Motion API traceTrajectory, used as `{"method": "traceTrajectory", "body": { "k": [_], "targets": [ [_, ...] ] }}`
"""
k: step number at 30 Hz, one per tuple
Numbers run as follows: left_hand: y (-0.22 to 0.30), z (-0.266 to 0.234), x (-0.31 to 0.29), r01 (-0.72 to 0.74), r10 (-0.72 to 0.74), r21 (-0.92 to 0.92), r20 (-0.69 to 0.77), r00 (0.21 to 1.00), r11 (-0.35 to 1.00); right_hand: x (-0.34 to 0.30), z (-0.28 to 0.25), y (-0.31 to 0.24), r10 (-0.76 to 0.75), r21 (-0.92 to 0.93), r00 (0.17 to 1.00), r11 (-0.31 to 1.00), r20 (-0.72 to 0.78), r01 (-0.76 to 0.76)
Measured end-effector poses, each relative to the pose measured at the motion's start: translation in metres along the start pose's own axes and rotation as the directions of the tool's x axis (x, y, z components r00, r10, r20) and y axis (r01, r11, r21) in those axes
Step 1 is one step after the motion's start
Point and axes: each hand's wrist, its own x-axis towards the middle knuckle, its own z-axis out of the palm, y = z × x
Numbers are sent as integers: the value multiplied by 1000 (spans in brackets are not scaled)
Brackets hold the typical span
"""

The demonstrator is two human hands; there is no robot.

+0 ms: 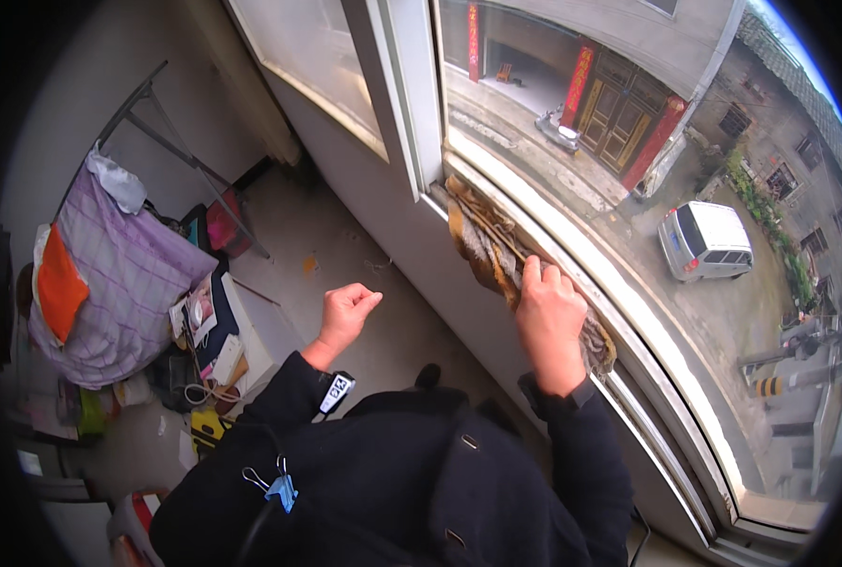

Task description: The person retrieves a spray bottle and cloth, then scrubs a window frame using a wooden stick and cloth. They wipe the frame and sash area repeatedly, focusing on the lower track and vertical edges.

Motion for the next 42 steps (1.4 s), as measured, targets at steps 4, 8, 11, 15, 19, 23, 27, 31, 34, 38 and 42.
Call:
{"method": "traceTrajectory", "body": {
  "k": [4,8,11,15,19,23,27,31,34,38,42],
  "targets": [
    [-65,-15,-4,183,-366,616,184,912,766,1,2,1,-4,-28,1000,1000,17,4],
    [-106,-22,-24,3,-98,770,78,992,638,1,3,1,-10,-26,999,1000,32,11],
    [-125,-25,-16,166,-374,732,130,919,661,3,2,0,-21,-39,1000,999,8,21],
    [-112,-15,2,66,-245,584,233,941,809,4,0,-2,-16,-27,1000,1000,-20,16],
    [-38,40,2,382,-203,-264,520,830,886,4,-6,-4,29,-3,995,1000,93,-29],
    [43,94,13,623,-180,-551,652,737,555,8,-17,-7,-14,-7,984,1000,175,15],
    [75,120,28,759,-270,-493,731,626,424,20,-33,-12,-40,-24,939,998,341,51],
    [75,121,34,773,-241,-489,758,606,404,30,-54,-21,-73,-79,907,990,416,115],
    [79,116,34,733,-180,-575,729,661,365,37,-65,-28,-88,-124,909,981,408,151],
    [89,100,37,732,-63,-606,756,652,311,48,-75,-34,-90,-185,923,968,375,169],
    [94,93,43,845,82,-517,856,511,133,57,-78,-36,-54,-140,912,983,406,120]
  ]
}}
